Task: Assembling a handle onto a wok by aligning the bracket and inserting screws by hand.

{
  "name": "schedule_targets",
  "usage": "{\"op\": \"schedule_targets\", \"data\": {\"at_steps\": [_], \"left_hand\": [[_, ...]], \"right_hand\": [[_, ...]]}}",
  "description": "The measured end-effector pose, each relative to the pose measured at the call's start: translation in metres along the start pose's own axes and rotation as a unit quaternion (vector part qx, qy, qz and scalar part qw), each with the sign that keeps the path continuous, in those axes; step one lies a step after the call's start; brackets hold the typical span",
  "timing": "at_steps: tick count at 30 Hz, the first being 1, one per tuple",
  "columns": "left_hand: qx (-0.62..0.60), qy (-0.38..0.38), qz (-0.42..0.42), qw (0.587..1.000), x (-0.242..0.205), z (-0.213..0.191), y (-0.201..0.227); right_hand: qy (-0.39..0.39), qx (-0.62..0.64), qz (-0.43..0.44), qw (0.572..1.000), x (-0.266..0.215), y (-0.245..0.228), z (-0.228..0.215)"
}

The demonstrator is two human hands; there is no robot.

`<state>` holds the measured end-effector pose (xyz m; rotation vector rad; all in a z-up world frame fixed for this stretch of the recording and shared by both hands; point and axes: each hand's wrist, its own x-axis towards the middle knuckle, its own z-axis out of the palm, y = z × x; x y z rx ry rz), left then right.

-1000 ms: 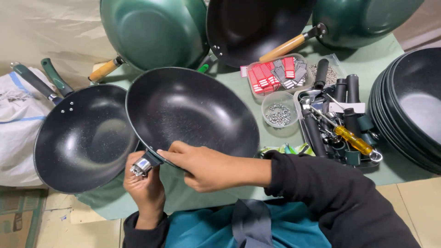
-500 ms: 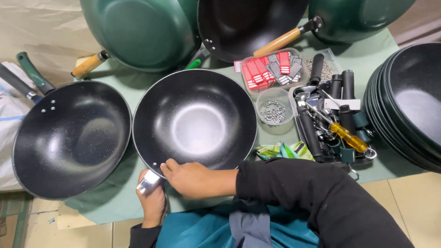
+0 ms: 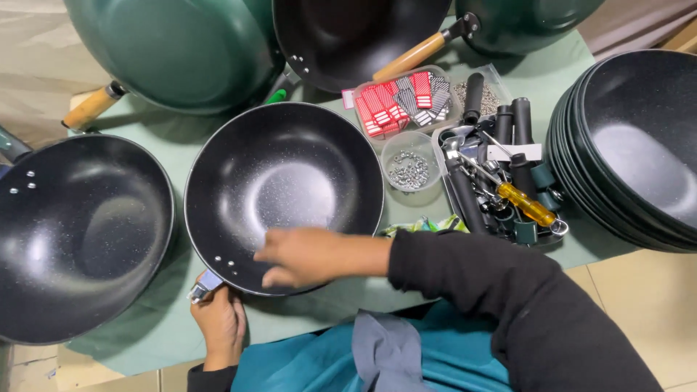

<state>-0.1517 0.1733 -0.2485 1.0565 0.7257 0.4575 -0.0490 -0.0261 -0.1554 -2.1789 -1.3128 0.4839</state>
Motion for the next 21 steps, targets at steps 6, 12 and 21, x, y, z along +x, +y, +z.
{"op": "schedule_targets", "data": {"at_steps": [6, 12, 21], "left_hand": [[0.002, -0.065, 0.027, 0.998, 0.007, -0.006, -0.01], [0.046, -0.058, 0.029, 0.997, 0.01, -0.009, -0.016], [0.069, -0.044, 0.044, 0.996, 0.013, -0.01, -0.021]], "right_hand": [[0.257, -0.006, 0.017, 0.966, -0.056, 0.067, -0.12], [0.217, -0.106, 0.263, 0.934, -0.117, 0.137, -0.151], [0.079, -0.208, 0.321, 0.921, -0.125, 0.215, -0.077]]}}
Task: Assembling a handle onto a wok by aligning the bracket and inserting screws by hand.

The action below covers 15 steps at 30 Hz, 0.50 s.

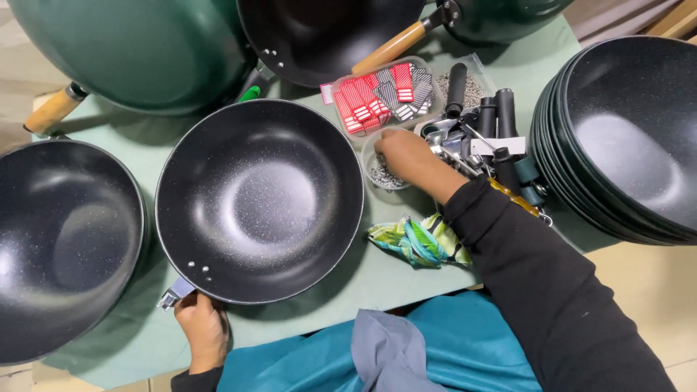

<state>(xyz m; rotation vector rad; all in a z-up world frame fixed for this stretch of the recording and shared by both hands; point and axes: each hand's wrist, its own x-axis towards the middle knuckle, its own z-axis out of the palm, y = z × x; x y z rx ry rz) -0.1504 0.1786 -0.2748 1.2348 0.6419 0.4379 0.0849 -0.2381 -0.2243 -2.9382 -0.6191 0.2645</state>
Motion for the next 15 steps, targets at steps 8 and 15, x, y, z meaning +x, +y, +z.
{"op": "schedule_targets", "data": {"at_steps": [8, 15], "left_hand": [[0.014, -0.017, 0.018, 1.0, -0.006, 0.008, 0.009], [0.014, -0.02, 0.008, 1.0, -0.006, 0.006, 0.008]], "right_hand": [[0.069, -0.037, -0.038, 0.996, 0.002, 0.01, 0.026], [0.077, -0.05, -0.055, 0.994, -0.002, 0.004, 0.023]]}}
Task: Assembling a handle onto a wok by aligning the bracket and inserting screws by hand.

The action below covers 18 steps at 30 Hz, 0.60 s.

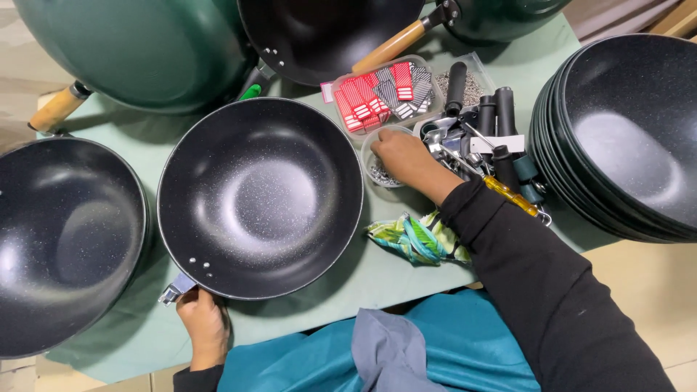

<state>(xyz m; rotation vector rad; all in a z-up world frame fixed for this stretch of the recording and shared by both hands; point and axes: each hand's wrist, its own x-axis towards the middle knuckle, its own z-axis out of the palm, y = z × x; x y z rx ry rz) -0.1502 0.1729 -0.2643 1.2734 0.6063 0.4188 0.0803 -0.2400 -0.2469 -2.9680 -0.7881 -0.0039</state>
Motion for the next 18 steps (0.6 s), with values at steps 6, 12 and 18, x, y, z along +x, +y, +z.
{"op": "schedule_targets", "data": {"at_steps": [6, 12, 18], "left_hand": [[-0.001, -0.005, 0.013, 1.0, 0.004, -0.004, -0.006], [-0.001, -0.022, 0.018, 1.0, 0.002, -0.003, -0.002], [-0.013, -0.015, 0.004, 1.0, 0.001, -0.008, -0.005]], "right_hand": [[-0.053, 0.083, 0.031, 0.995, 0.001, 0.013, -0.03], [-0.153, 0.002, 0.042, 0.987, 0.0, 0.001, -0.022], [-0.126, -0.049, 0.021, 0.991, -0.002, -0.003, -0.016]]}}
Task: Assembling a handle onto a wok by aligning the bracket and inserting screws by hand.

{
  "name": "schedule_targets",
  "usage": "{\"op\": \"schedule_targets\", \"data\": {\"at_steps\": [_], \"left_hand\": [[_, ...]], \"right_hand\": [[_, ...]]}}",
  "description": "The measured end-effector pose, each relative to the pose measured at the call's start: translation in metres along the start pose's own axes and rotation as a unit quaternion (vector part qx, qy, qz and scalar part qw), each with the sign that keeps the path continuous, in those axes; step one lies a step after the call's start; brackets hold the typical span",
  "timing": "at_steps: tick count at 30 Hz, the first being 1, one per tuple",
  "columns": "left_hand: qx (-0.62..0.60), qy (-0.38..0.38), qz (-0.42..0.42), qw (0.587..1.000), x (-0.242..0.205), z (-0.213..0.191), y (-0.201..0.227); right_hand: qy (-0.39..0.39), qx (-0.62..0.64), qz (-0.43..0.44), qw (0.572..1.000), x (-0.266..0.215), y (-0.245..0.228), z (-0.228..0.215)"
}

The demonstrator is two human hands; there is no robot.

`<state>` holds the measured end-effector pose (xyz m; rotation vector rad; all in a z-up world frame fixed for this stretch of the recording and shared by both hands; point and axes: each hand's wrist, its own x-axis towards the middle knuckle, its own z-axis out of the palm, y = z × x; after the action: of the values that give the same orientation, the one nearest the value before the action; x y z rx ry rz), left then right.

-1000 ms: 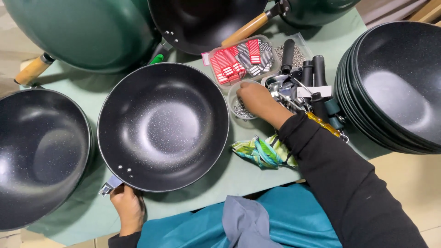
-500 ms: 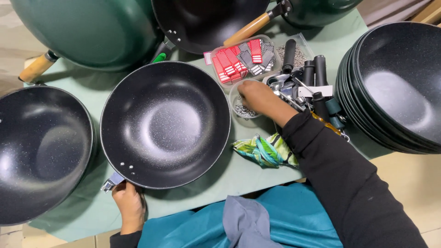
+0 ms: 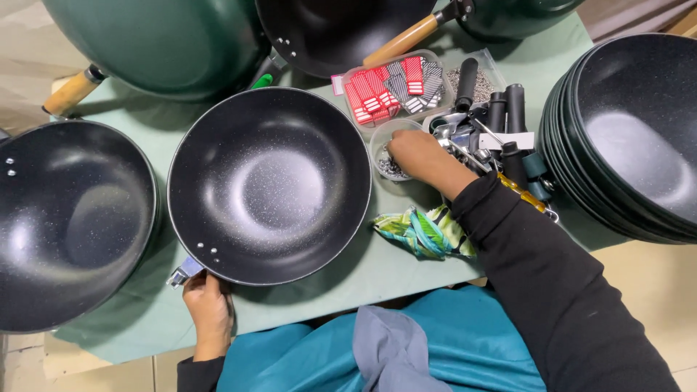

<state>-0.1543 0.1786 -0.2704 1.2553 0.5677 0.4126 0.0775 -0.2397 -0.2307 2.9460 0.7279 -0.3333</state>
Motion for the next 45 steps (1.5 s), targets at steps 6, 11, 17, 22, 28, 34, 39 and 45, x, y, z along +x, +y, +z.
{"op": "schedule_targets", "data": {"at_steps": [6, 11, 17, 22, 28, 34, 39, 45], "left_hand": [[-0.033, -0.021, 0.005, 0.999, 0.003, -0.006, -0.008], [-0.031, -0.008, -0.081, 0.996, 0.005, -0.023, -0.006], [0.027, -0.103, -0.202, 0.974, -0.016, -0.043, 0.012], [-0.01, -0.149, -0.233, 0.961, -0.027, -0.03, 0.019], [-0.124, -0.155, -0.232, 0.952, -0.036, -0.025, 0.012], [-0.15, -0.128, -0.28, 0.94, 0.004, -0.088, -0.086], [-0.195, -0.118, -0.286, 0.931, -0.004, -0.075, -0.063], [-0.186, -0.124, -0.29, 0.93, 0.005, -0.09, -0.091]], "right_hand": [[-0.012, -0.002, -0.019, 1.0, 0.004, 0.002, 0.006], [0.037, -0.005, -0.019, 0.999, 0.009, 0.027, 0.009], [0.181, 0.147, -0.114, 0.966, -0.053, -0.035, -0.121], [0.215, 0.214, -0.292, 0.907, -0.049, -0.169, -0.117], [0.114, 0.164, -0.48, 0.855, -0.046, -0.299, -0.071], [0.25, 0.034, -0.498, 0.83, -0.064, -0.326, -0.078], [0.265, 0.031, -0.484, 0.834, -0.057, -0.329, -0.077], [0.297, 0.026, -0.486, 0.822, -0.056, -0.333, -0.074]]}}
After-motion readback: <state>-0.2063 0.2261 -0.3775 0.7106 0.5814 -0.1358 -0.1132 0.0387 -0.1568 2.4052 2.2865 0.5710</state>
